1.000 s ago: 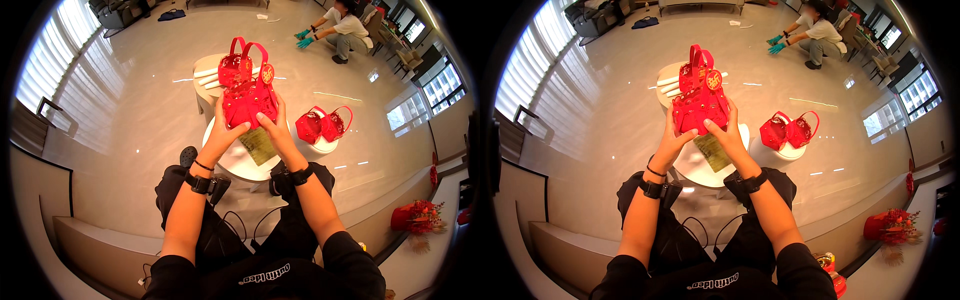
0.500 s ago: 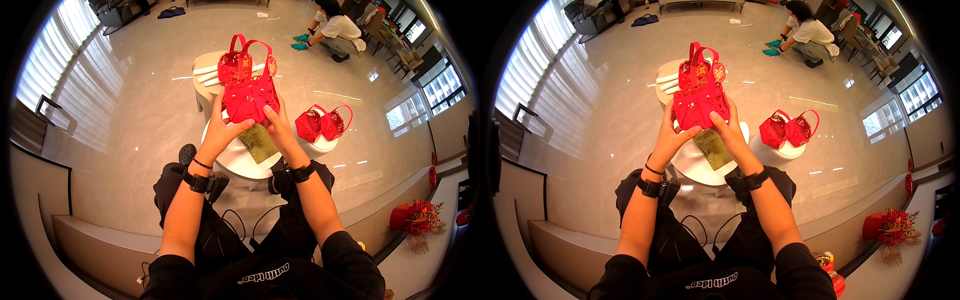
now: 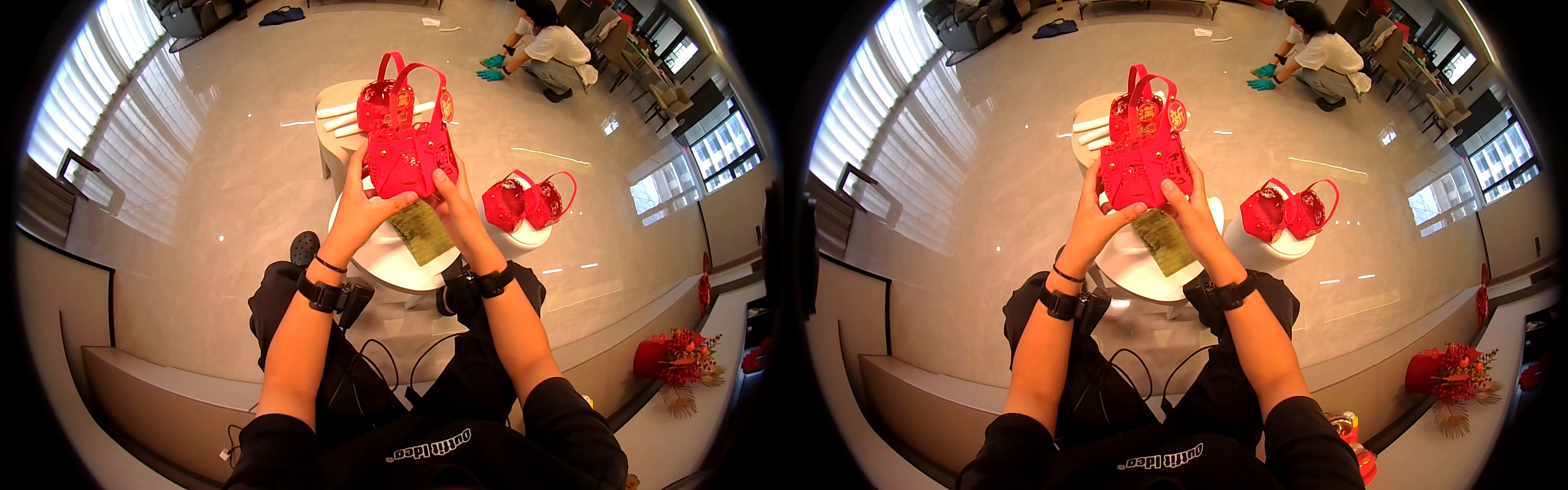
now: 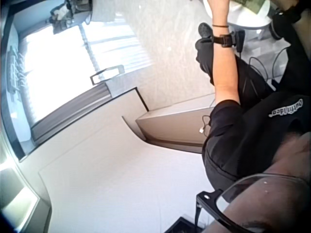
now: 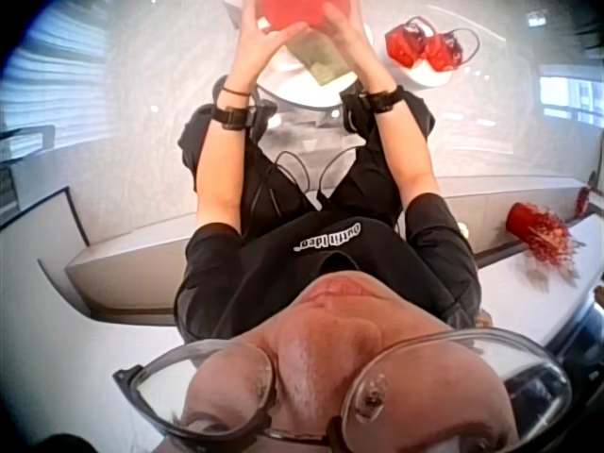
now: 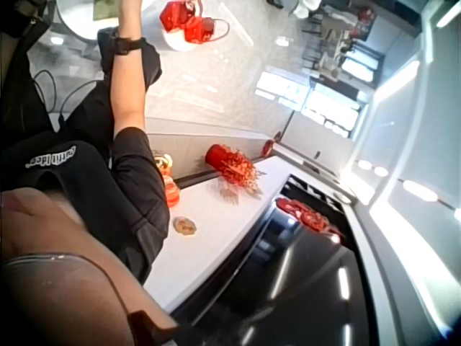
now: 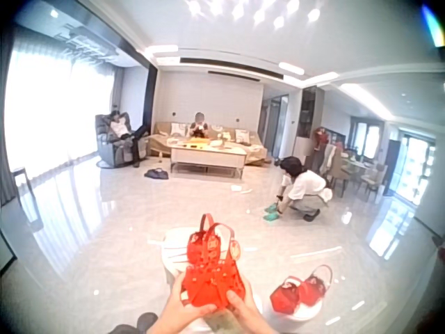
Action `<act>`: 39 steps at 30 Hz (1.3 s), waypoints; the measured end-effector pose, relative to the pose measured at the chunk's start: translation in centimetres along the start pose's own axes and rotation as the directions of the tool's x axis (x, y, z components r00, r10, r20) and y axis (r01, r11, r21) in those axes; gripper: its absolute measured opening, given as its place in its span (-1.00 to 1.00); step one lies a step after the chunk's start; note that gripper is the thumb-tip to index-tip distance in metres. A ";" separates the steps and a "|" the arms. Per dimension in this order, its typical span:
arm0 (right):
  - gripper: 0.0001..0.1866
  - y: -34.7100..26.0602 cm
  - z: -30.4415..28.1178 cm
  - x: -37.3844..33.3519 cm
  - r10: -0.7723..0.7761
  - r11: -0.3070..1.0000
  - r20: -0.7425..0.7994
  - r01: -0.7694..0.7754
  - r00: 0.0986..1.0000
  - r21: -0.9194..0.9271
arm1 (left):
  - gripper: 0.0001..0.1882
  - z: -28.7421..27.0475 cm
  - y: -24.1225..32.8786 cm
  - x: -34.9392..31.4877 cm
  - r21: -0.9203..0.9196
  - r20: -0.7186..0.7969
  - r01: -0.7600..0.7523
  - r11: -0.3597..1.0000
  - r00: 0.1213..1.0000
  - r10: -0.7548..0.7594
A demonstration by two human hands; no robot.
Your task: The person assembles small red decorative baskets by interlocking the cut-out tabs and securing the handles.
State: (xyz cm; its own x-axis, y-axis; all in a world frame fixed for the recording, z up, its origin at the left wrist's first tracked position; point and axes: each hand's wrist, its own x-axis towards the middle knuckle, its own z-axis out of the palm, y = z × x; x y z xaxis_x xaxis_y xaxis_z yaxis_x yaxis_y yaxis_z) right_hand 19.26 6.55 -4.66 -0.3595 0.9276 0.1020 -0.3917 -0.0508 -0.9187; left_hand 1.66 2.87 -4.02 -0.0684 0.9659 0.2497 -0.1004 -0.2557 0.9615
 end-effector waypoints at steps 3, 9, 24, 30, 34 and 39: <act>-0.21 -0.1 0.1 0.0 0.002 1.000 0.003 -0.002 1.000 0.007 | 0.14 0.0 0.1 0.0 -0.004 -0.001 -0.001 1.000 1.000 0.001; -0.21 0.2 0.0 0.0 0.003 1.000 0.004 -0.003 1.000 0.000 | 0.15 -0.1 0.0 0.2 -0.073 -0.012 0.015 0.997 1.000 -0.016; -0.32 -0.8 0.2 -0.1 0.032 0.998 -0.052 -0.029 0.998 0.053 | -0.45 -0.1 0.3 0.1 -0.176 -0.045 0.051 0.983 0.997 -0.060; -0.40 -0.5 -0.6 0.4 0.065 0.982 -0.014 -0.061 0.998 0.179 | -0.51 -0.3 0.2 0.3 -0.139 -0.041 -0.062 0.988 0.998 0.057; -0.39 -0.9 -0.4 0.2 0.107 0.972 -0.040 -0.096 0.993 0.214 | -0.49 -0.3 0.8 0.2 -0.128 -0.048 -0.063 0.990 0.997 0.058; -0.35 -1.6 -0.2 0.2 0.172 0.945 -0.033 -0.155 0.985 0.288 | -0.44 -0.2 0.9 0.4 -0.143 -0.013 -0.093 0.985 0.996 0.092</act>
State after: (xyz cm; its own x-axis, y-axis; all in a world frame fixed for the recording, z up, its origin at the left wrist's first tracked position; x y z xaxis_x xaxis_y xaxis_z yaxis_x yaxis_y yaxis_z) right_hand 19.99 6.87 -3.26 -0.3933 0.9168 -0.0699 -0.5581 -0.2985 -0.7742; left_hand 1.38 2.99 -3.11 -0.0905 0.9376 0.3358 -0.2345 -0.3477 0.9078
